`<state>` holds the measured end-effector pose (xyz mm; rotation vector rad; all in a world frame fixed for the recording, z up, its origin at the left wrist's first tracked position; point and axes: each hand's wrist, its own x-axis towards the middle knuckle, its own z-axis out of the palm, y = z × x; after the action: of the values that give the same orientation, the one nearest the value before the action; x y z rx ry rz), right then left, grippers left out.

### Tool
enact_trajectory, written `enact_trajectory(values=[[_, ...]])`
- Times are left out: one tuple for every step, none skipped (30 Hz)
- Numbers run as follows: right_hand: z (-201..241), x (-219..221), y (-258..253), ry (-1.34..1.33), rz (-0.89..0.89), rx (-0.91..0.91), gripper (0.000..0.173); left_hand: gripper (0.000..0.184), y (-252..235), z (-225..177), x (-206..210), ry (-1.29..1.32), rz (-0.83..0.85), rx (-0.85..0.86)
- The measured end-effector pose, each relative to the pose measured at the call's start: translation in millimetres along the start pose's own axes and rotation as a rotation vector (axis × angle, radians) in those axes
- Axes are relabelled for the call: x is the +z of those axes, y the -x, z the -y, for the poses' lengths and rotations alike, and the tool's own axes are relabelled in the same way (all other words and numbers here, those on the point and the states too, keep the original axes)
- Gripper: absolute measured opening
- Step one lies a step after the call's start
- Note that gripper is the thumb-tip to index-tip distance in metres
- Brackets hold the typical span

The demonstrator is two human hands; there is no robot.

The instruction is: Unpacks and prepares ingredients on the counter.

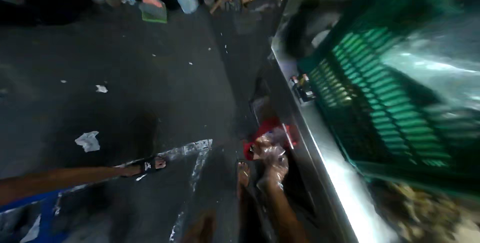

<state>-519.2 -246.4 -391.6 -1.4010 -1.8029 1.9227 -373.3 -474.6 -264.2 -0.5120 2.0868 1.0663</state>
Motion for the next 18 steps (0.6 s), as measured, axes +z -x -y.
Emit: enact_trajectory(values=[[-5, 22, -25, 0.037, -0.061, -0.016, 0.038, 0.044, -43, -32, -2, -0.122, 0.049, 0.002], [-7, 40, -43, 0.116, -0.116, -0.024, 0.037, 0.048, -89, -67, -2, -0.229, 0.130, -0.031], [-9, 55, -58, 0.214, -0.156, -0.042, 0.036, 0.052, -138, -99, 1, -0.320, 0.191, -0.038], [-14, 65, -73, 0.340, -0.172, -0.068, 0.035, 0.056, -189, -124, 8, -0.401, 0.226, -0.011], [-19, 71, -84, 0.474, -0.150, -0.084, 0.036, 0.059, -238, -142, 20, -0.459, 0.244, 0.013], [-22, 73, -91, 0.595, -0.103, -0.086, 0.038, 0.062, -284, -152, 36, -0.514, 0.246, 0.033], [-23, 76, -98, 0.661, -0.064, -0.081, 0.039, 0.070, -323, -160, 53, -0.565, 0.239, 0.049], [-25, 81, -104, 0.651, -0.066, -0.073, 0.038, 0.077, -354, -167, 67, -0.623, 0.248, 0.056], [-24, 85, -109, 0.637, -0.073, -0.035, 0.035, 0.079, -374, -173, 78, -0.677, 0.276, 0.060], [-21, 89, -112, 0.698, -0.048, 0.008, 0.034, 0.073, -387, -177, 85, -0.723, 0.307, 0.059], [-20, 92, -115, 0.848, 0.019, 0.046, 0.037, 0.061, -395, -179, 88, -0.751, 0.325, 0.051], [-21, 93, -120, 1.056, 0.124, 0.078, 0.044, 0.048, -400, -178, 87, -0.752, 0.328, 0.041], [-21, 94, -124, 1.201, 0.220, 0.110, 0.050, 0.039, -401, -178, 82, -0.748, 0.322, 0.042], [-21, 96, -128, 1.233, 0.254, 0.153, 0.051, 0.036, -402, -175, 76, -0.724, 0.311, 0.047], [-23, 95, -132, 1.238, 0.274, 0.181, 0.051, 0.035, -402, -169, 70, -0.685, 0.300, 0.056], [-26, 95, -136, 1.202, 0.273, 0.208, 0.051, 0.036, -401, -165, 64, -0.637, 0.293, 0.056], [-26, 96, -140, 1.193, 0.292, 0.226, 0.055, 0.036, -397, -163, 56, -0.594, 0.300, 0.050], [-22, 99, -140, 1.194, 0.307, 0.215, 0.055, 0.036, -393, -161, 51, -0.555, 0.308, 0.054]])
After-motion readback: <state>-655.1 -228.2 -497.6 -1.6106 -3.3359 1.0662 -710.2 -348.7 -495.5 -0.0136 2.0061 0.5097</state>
